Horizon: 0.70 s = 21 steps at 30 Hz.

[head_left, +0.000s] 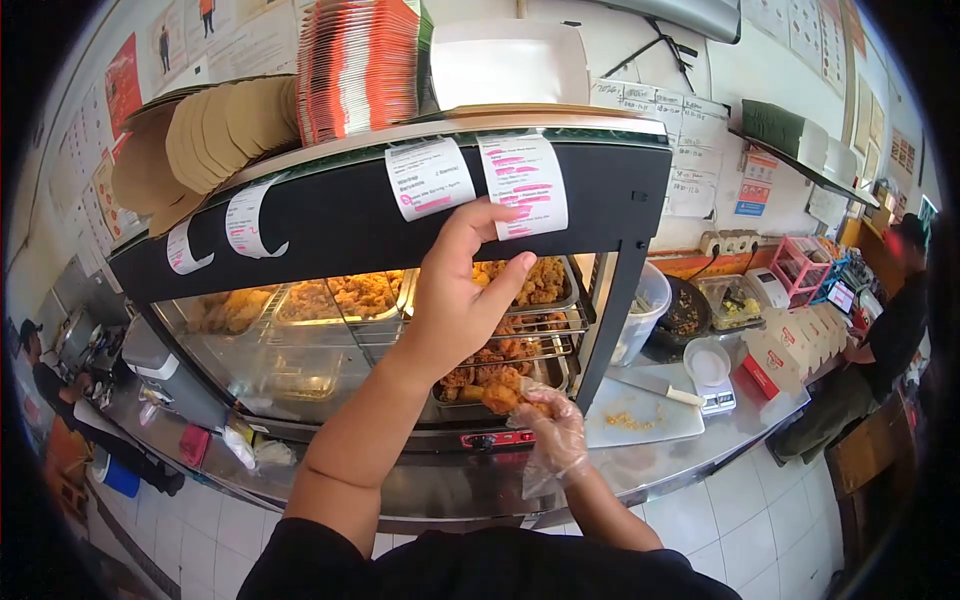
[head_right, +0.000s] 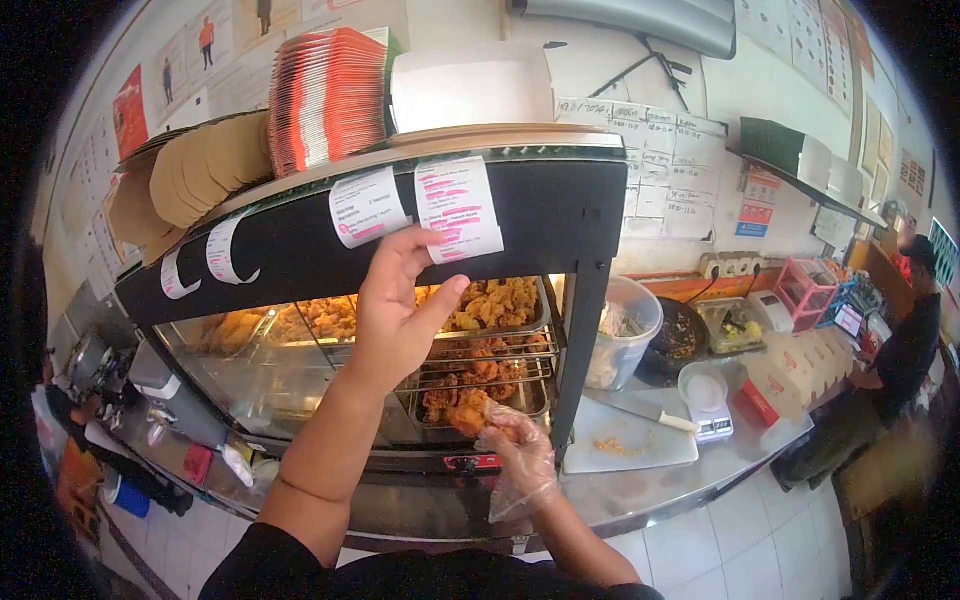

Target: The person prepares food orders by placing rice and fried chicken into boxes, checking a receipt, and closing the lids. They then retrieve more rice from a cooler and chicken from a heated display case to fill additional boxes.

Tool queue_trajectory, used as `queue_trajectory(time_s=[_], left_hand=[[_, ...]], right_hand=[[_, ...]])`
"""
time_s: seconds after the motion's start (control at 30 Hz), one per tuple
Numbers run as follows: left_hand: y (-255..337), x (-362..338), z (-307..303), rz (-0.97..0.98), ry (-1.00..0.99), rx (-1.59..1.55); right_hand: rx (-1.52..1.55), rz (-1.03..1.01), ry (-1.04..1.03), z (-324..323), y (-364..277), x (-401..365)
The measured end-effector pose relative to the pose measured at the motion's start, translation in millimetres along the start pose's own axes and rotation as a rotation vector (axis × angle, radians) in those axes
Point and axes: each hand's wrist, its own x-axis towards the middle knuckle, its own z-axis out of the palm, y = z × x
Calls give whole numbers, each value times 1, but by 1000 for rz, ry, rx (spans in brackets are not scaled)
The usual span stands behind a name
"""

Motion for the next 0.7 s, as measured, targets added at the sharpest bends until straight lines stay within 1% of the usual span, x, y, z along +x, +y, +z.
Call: queue_trajectory(time_s=[0.07,0.13,0.27,0.33,0.4,0.47,0.5,0.6,0.7], left_hand=[[2,2,7,-34,6,-69],[1,3,11,-85,65,-250],[3,2,13,-101,78,-288],[6,-1,14,-88,75,-266],[7,-3,14,-74,74,-237],[6,-3,13,-61,53,-128],[9,-1,10,-16,37,-2],[14,0,16,-34,84,-63],[17,-4,22,-44,62,-108]], right_hand=[[6,33,0,-10,-15,-8],[-4,16,25,-20,-19,-13],[13,24,52,-30,-33,-22],[14,28,54,-34,-37,-26],[51,65,106,-36,-43,-30],[55,61,108,-42,-46,-32],[58,57,121,-46,-47,-33],[33,87,115,-64,-52,-37],[20,68,155,-78,-63,-39]])
